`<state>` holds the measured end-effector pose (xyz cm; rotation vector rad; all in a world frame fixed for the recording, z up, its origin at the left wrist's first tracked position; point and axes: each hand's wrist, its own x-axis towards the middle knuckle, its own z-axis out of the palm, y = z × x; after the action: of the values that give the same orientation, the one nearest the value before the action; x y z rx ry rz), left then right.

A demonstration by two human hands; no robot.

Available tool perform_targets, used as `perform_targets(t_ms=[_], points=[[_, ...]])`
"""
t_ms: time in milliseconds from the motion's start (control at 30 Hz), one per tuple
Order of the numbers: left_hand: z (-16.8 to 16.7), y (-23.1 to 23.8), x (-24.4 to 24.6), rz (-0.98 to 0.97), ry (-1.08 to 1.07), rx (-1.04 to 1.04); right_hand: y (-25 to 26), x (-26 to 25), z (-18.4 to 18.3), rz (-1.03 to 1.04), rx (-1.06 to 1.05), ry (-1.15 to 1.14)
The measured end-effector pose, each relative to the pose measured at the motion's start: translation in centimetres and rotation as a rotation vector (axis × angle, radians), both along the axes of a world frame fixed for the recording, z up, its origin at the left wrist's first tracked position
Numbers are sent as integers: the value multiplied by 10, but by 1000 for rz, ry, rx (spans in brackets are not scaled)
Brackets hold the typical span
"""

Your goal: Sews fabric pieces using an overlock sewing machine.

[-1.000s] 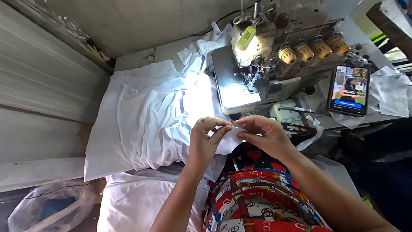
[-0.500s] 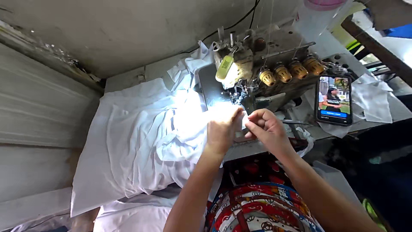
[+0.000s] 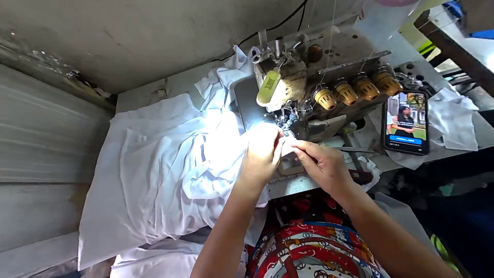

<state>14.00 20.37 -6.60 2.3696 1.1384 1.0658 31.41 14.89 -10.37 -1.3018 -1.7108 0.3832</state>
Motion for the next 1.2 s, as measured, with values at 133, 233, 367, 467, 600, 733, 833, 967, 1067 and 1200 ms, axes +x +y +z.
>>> perform_targets(t_ms=[133,233,367,467,600,733,833,967,1067,1200], points=[[-1,11,-6,-58,2,-26,-4,-1,-3,8,-13,-45],[9,32,-8,-31,70,-152,-5,-1,-1,8,-45,-91],[17,57,0,91,48,-161,-9,1,13,47,-158,-73],[20,59,5,188,43,-173,-9,2,6,89,-121,-45],[10,37,-15,272,-33,-137,-14,-5,7,200,-23,26],[2,2,-49,381,-52,-55,-19,-15,7,296,89,75],[-2,-40,-54,331,-65,-54,-20,-19,4,392,122,44],[-5,-73,-30,66,-67,-93,-14,-5,4,433,106,-3],[-6,-65,-11,62,-57,-51,-6,16,5,243,66,-25],[-5,-52,-9,74,-98,-66,-2,32,10,54,38,-63]])
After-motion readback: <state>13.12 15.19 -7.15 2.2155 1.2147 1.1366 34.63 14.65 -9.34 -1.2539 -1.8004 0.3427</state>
